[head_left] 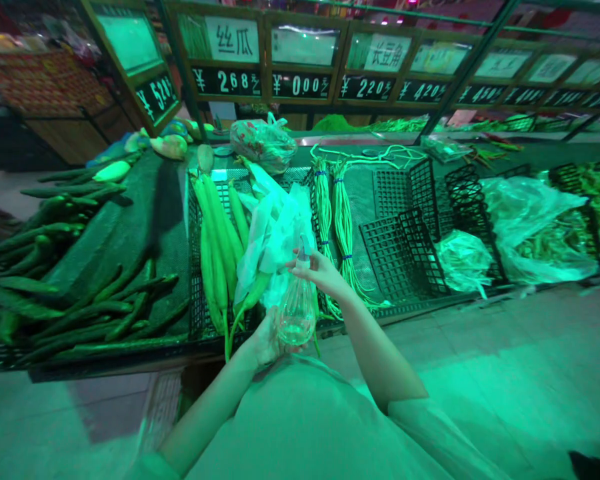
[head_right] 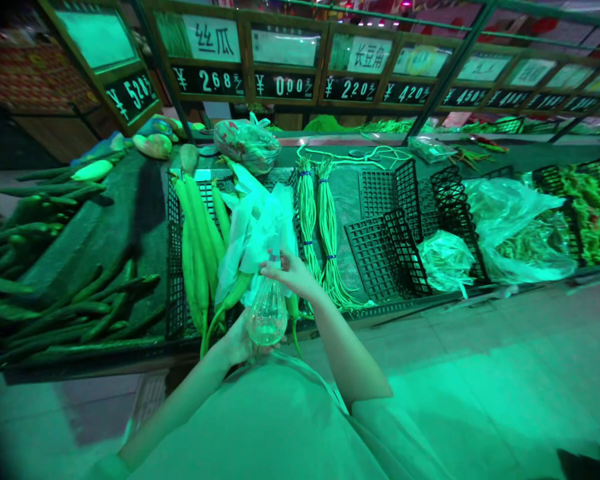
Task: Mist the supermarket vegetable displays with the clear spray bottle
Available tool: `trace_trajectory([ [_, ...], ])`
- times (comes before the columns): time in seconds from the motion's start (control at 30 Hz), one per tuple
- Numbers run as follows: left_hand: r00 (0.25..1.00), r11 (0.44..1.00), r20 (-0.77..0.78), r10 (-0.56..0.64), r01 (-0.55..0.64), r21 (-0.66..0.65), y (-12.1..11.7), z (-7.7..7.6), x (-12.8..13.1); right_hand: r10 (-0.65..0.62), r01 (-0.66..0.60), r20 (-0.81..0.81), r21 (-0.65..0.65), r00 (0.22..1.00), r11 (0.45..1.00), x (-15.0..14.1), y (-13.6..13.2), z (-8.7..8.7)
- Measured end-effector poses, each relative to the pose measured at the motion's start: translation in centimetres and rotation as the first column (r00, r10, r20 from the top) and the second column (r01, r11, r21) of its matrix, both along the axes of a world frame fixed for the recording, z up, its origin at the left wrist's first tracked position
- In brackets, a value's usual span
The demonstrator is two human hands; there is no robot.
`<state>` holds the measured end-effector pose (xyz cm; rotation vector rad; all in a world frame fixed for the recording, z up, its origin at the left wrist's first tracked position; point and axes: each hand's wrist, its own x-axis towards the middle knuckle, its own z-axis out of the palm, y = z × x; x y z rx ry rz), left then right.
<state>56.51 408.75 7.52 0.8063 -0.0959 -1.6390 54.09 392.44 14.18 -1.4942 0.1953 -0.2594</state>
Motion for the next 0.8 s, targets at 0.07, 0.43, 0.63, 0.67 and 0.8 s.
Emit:
trace_trajectory([
  [0.07, 0.998, 0.999, -0.041, -0.044, 0.045, 0.024, 0.4, -0.9, -0.9, 0.011, -0.012, -0.057, -0.009, 0.998, 1.0, -0.9, 0.7, -0.7],
  [0.43, 0.996, 0.995, -0.026, 0.08, -0.078, 0.058, 1.2, -3.0, -2.5, 0.031, -0.027, -0.048, 0.088, 0.998, 0.996, -4.1, 2.6, -0.6],
  [0.63, 0.993, 0.988, 0.09, 0.072, -0.083, 0.128, 0.7, -5.5, -2.4, 0.028, -0.023, -0.051, 0.1, 0.998, 0.995, -4.4, 2.5, -2.1],
  [0.67, 0.993, 0.988, 0.103, 0.066, -0.079, 0.135, 0.6, -5.9, -2.4, 0.014, -0.009, -0.054, 0.104, 0.998, 0.994, -4.5, 2.5, -2.4],
  [0.8, 0.978, 0.976, 0.171, 0.12, -0.148, 0.159, 0.8, -6.7, -2.7, 0.053, -0.047, -0.038, 0.147, 0.998, 0.988, -4.8, 2.7, -2.8],
])
